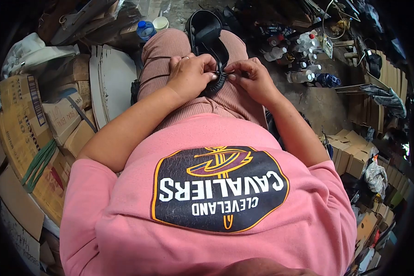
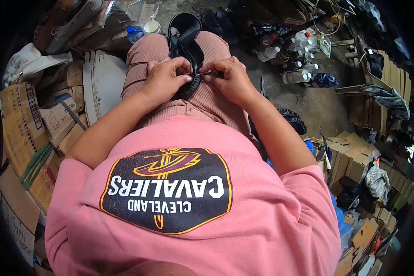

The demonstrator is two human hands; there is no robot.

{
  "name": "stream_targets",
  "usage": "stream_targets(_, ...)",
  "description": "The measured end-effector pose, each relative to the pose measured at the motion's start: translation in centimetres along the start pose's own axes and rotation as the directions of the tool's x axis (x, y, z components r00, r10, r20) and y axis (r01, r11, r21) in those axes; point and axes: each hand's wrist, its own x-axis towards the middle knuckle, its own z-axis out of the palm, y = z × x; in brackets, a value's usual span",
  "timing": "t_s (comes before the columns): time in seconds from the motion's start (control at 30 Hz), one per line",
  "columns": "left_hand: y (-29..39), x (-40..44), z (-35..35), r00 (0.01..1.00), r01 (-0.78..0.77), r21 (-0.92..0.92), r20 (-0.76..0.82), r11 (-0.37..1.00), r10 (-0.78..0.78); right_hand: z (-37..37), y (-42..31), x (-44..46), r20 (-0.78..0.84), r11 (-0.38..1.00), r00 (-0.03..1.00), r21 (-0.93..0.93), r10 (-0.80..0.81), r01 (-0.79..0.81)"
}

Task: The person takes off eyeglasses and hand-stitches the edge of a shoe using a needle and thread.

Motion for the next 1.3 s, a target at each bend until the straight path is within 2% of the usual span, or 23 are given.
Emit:
stream_targets(0.1, -0.2, 0.6, 0.0, 0.999, -0.029, -0.004, 0.037, 1.000, 0.029, -0.2, -0.7, 0.4, -0.023, 1.000, 1.000, -0.007, -0.014, 0.014)
stream_targets(0.17, 0.1, 0.7, -0.5, 0.996, -0.065, 0.008, 0.067, 0.998, 0.064, -0.5, -0.7, 0.9, 0.035, 0.987, 0.990, -0.085, -0.135, 0.138)
stream_targets(0.23, 1.0, 0.9, -1.6, 0.966, -0.259, 0.228, 0.067, 0.939, 0.250, -0.6, -0.3, 1.3, 0.001, 0.973, 0.980, -0.115, -0.201, 0.200)
stream_targets(0.3, 0.9, 1.1, -2.2, 0.953, -0.303, 0.243, 0.078, 0.921, 0.293, -0.7, 0.1, 1.4, -0.029, 0.954, 0.963, -0.148, -0.269, 0.262)
stream_targets(0.37, 0.2, 1.0, -3.1, 0.939, -0.344, 0.259, 0.089, 0.902, 0.332, -1.3, 0.8, 1.3, 0.037, 0.992, 0.992, 0.057, -0.118, 0.115)
stream_targets(0.4, -0.4, 0.6, -3.6, 0.942, -0.334, 0.252, 0.099, 0.908, 0.320, -1.6, 1.5, 0.9, 0.034, 0.992, 0.993, 0.058, -0.115, 0.113)
stream_targets(0.47, -0.7, 0.3, -3.7, 0.945, -0.326, 0.241, 0.112, 0.914, 0.308, -2.2, 2.2, 0.2, 0.111, 0.898, 0.989, 0.418, 0.098, -0.136)
stream_targets(0.53, -0.6, 0.3, -3.2, 0.959, -0.273, 0.219, 0.136, 0.937, 0.248, -2.4, 1.7, -0.5, 0.134, 0.894, 0.982, 0.412, 0.131, -0.175)
stream_targets(0.6, -0.3, 0.7, -2.9, 0.964, -0.213, 0.100, 0.182, 0.972, 0.193, -2.4, 0.9, -0.9, 0.032, 0.922, 0.994, 0.372, 0.100, -0.105)
stream_targets(0.67, 0.0, 1.0, -2.5, 0.961, -0.145, -0.018, 0.236, 0.989, 0.145, -2.3, 1.4, -1.9, 0.052, 0.954, 0.993, 0.277, 0.109, -0.119)
stream_targets(0.73, 0.1, 1.2, -2.2, 0.953, -0.194, 0.040, 0.246, 0.980, 0.179, -2.9, 1.6, -3.0, 0.070, 0.976, 0.991, 0.177, 0.116, -0.127)
stream_targets(0.77, -0.1, 1.3, -2.1, 0.952, -0.196, 0.040, 0.246, 0.980, 0.180, -3.4, 1.3, -3.7, 0.112, 0.959, 0.983, 0.229, 0.142, -0.165)
stream_targets(0.8, -0.2, 1.4, -2.0, 0.928, -0.309, 0.110, 0.255, 0.945, 0.274, -4.0, 1.1, -4.1, 0.155, 0.938, 0.974, 0.280, 0.166, -0.204)
stream_targets(0.87, -0.2, 1.6, -2.0, 0.888, -0.423, 0.176, 0.277, 0.889, 0.368, -5.4, 0.7, -3.7, 0.080, 0.962, 0.997, 0.271, -0.001, -0.021)
stream_targets(0.93, 0.1, 1.7, -2.1, 0.856, -0.497, 0.194, 0.271, 0.846, 0.440, -6.3, 1.6, -1.6, -0.061, 0.991, 0.998, 0.134, 0.031, -0.023)
stream_targets(0.97, 0.3, 1.8, -2.0, 0.847, -0.512, 0.193, 0.275, 0.837, 0.455, -6.1, 2.4, -0.6, -0.133, 0.987, 0.990, -0.155, -0.051, 0.030)
stream_targets(1.0, 0.4, 1.6, -1.8, 0.855, -0.502, 0.200, 0.263, 0.842, 0.447, -6.0, 3.1, -0.3, -0.144, 0.987, 0.988, -0.160, -0.049, 0.026)
stream_targets(1.07, 0.3, 1.8, -2.0, 0.868, -0.487, 0.222, 0.234, 0.845, 0.438, -5.7, 3.8, 0.9, -0.296, 0.926, 0.955, -0.358, 0.008, -0.119)
stream_targets(1.1, 0.0, 1.7, -2.0, 0.873, -0.476, 0.200, 0.226, 0.856, 0.432, -6.3, 1.9, 0.9, -0.246, 0.958, 0.965, -0.286, -0.091, 0.018)
stream_targets(1.13, -0.2, 1.4, -1.9, 0.878, -0.462, 0.174, 0.228, 0.870, 0.421, -6.5, 0.2, 1.2, -0.237, 0.960, 0.967, -0.279, -0.094, 0.025)
stream_targets(1.2, -0.4, 1.5, -1.9, 0.882, -0.445, 0.167, 0.254, 0.880, 0.398, -6.2, -2.3, 1.1, 0.218, 0.894, 0.956, -0.362, -0.196, 0.266)
stream_targets(1.23, -0.5, 1.7, -1.8, 0.879, -0.454, 0.172, 0.248, 0.874, 0.408, -5.3, -3.1, 0.9, 0.255, 0.784, 0.942, -0.528, -0.219, 0.326)
stream_targets(1.3, -0.5, 2.0, -1.9, 0.877, -0.463, 0.180, 0.239, 0.868, 0.417, -4.2, -4.1, 1.5, 0.389, 0.694, 0.910, -0.616, -0.143, 0.373)
